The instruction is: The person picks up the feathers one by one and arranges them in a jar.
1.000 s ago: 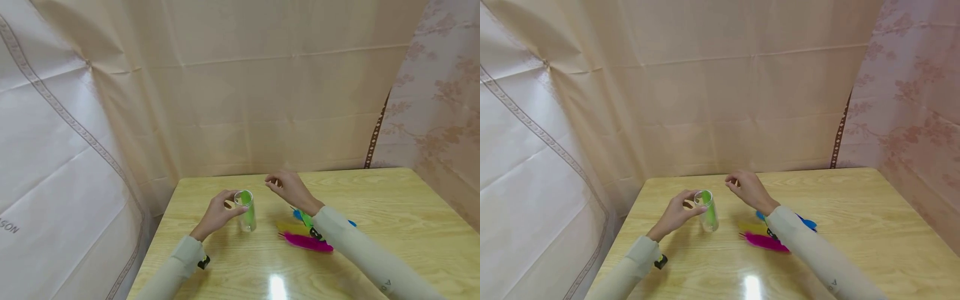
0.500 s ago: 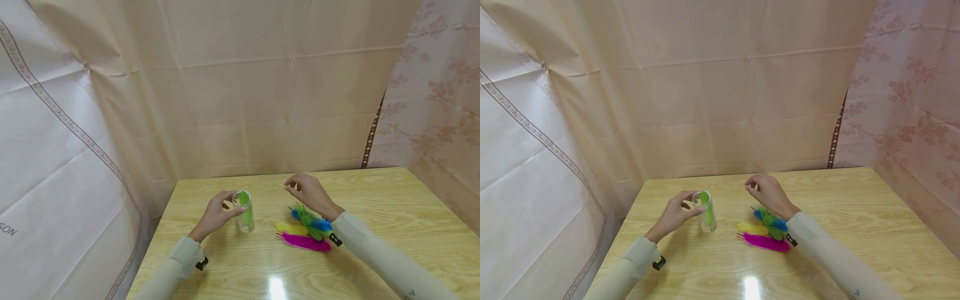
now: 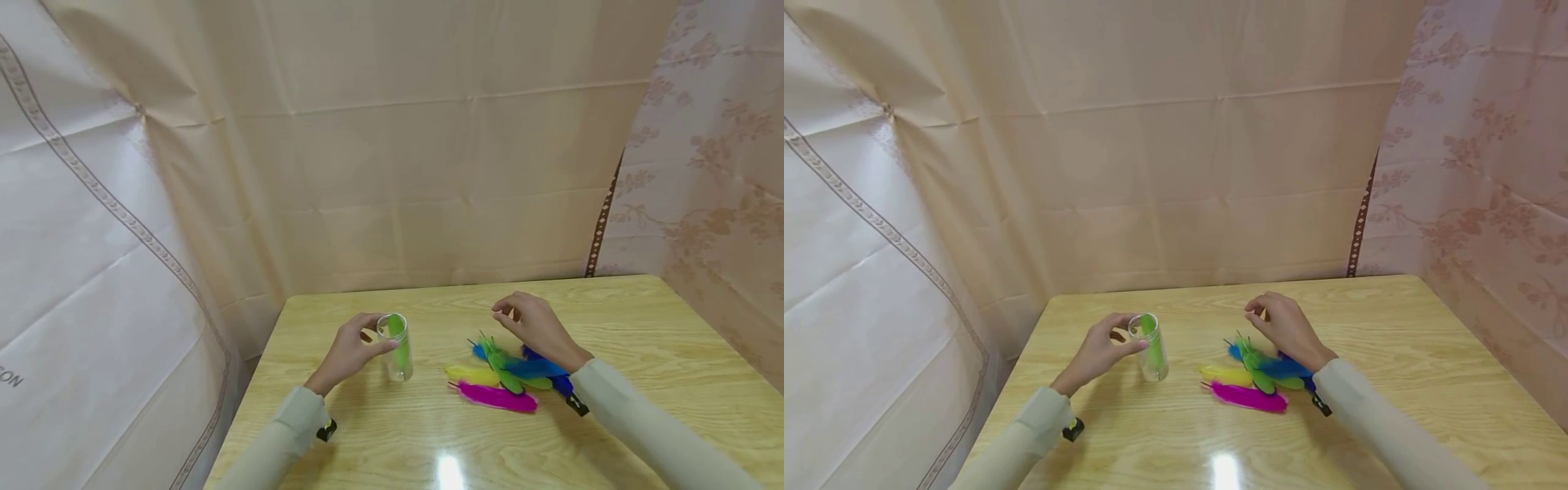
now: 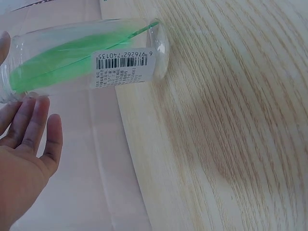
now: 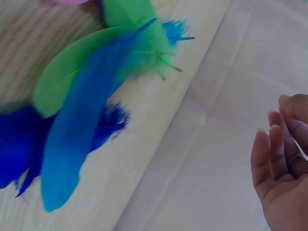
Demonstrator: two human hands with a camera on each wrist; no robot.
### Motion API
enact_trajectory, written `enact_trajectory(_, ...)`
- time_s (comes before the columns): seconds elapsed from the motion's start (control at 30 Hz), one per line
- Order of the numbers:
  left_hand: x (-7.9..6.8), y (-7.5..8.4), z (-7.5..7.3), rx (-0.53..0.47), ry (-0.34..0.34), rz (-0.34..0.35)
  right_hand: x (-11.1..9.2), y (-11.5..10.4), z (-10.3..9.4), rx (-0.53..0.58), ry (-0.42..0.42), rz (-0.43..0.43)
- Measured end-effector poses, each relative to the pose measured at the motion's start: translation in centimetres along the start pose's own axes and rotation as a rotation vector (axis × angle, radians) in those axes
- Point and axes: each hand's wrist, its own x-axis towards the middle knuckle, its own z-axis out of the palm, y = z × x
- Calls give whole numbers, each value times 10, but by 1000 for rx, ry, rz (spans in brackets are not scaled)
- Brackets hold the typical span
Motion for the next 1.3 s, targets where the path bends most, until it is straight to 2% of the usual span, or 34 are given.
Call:
enact_trajectory(0.63,-1,2,2,-2,-2,5,-41,30,-16,-62,3,52)
enact_trajectory(1.0,0,2,-1,4,4,2,-54,41,-22,-77,20,71)
enact_trajectory(1.3,-1,1,0,1,1,-12,-68,46,-24,-72,-41,131)
